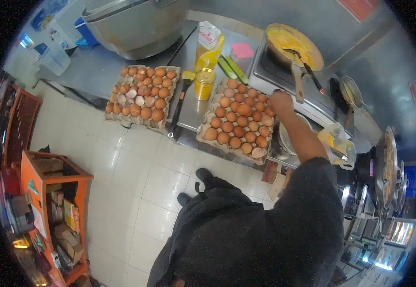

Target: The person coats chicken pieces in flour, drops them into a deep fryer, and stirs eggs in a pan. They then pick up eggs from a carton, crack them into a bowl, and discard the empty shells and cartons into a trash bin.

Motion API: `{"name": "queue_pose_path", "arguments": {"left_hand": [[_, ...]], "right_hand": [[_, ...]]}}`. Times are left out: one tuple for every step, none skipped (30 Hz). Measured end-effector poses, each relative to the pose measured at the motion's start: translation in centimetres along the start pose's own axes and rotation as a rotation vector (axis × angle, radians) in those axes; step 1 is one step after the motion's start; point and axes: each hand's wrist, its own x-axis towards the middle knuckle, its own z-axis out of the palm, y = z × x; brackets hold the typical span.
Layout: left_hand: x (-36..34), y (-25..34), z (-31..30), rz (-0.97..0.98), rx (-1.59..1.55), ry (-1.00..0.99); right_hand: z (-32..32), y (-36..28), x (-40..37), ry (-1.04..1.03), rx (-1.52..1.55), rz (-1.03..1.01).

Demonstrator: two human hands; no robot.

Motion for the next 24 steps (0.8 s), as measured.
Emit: {"name": "queue_pose_path", "arguments": {"left_hand": [[1.7,-0.3,-3.4,-0.066,0.019,-0.084],[2.3,0.7,-5.0,-0.157,-0.258,-0.023],[2.9,2.3,-6.8,-0.238,-0.536,0.047],[4.1,3.0,-7.8,-0.221,-0.711,0.151],[6.4,3.3,-9.4,-0.389,-0.92,0.15],[7.7,5.3,-12.3,-0.347,-0.889,0.183],[9.0,7.6,-15.1,-0.293,-0.871,0.233],[11.1,8.4,-16.7,-0.18,-0.846,0.26],[13.2,9.8,-18.5,-0.116,-0.817,0.273],[14.8,12.3,-20.8,-0.045,-0.801,0.27],[15.4,16.3,-23.9,0.04,-0.846,0.253],[16.6,19.1,-25.8,0.099,-0.887,0.209],[17.6,21.6,-27.4,0.156,-0.931,0.168],[18.1,24.5,-29.1,0.194,-0.942,0.116],[18.8,26.9,-30.7,0.233,-0.954,0.066],[20.1,28.5,-31.9,0.252,-1.024,0.107],[21.4,29.7,-33.4,0.275,-1.094,0.146],[23.5,30.2,-34.7,0.253,-1.25,0.243],[25.8,30.3,-36.0,0.231,-1.402,0.338],[27.9,30.4,-37.9,0.243,-1.397,0.344],[29.9,30.6,-39.9,0.115,-1.621,0.329],[31.3,30.7,-41.1,-0.021,-1.843,0.304],[32.4,30.9,-41.8,-0.005,-1.844,0.302],[33.2,31.3,-42.6,0.018,-1.803,0.256]], "right_hand": [[-0.2,-0.1,-0.4,-0.018,0.148,0.086],[-0.8,-0.1,-1.1,-0.04,0.299,0.173],[-1.4,-0.1,-2.4,-0.013,0.325,0.157],[-1.4,0.0,-3.9,0.016,0.348,0.143],[-0.7,0.2,-5.2,0.183,0.446,0.093],[-0.5,-0.2,-6.8,0.35,0.541,0.047],[-0.2,-0.6,-8.6,0.399,0.645,0.09],[-0.4,-1.0,-10.8,0.448,0.747,0.139],[0.3,-1.6,-12.6,0.447,0.759,0.143],[1.2,-2.2,-14.4,0.441,0.922,0.238],[2.0,-2.8,-16.3,0.433,1.082,0.334],[2.5,-3.8,-18.2,0.443,1.12,0.392],[2.8,-4.7,-20.0,0.453,1.157,0.446],[4.1,-5.6,-21.4,0.48,1.254,0.511],[5.5,-6.4,-22.7,0.508,1.352,0.574],[5.6,-7.2,-24.1,0.503,1.349,0.566],[5.5,-7.9,-25.4,0.503,1.345,0.558],[4.7,-8.5,-26.3,0.511,1.357,0.547],[3.6,-9.1,-27.2,0.398,1.425,0.56],[3.3,-9.5,-28.2,0.284,1.489,0.575],[3.8,-9.7,-29.1,0.294,1.497,0.573],[4.4,-9.7,-29.8,0.252,1.425,0.511],[4.8,-9.7,-30.4,0.214,1.35,0.451],[5.1,-9.8,-31.0,0.23,1.356,0.449]]}}
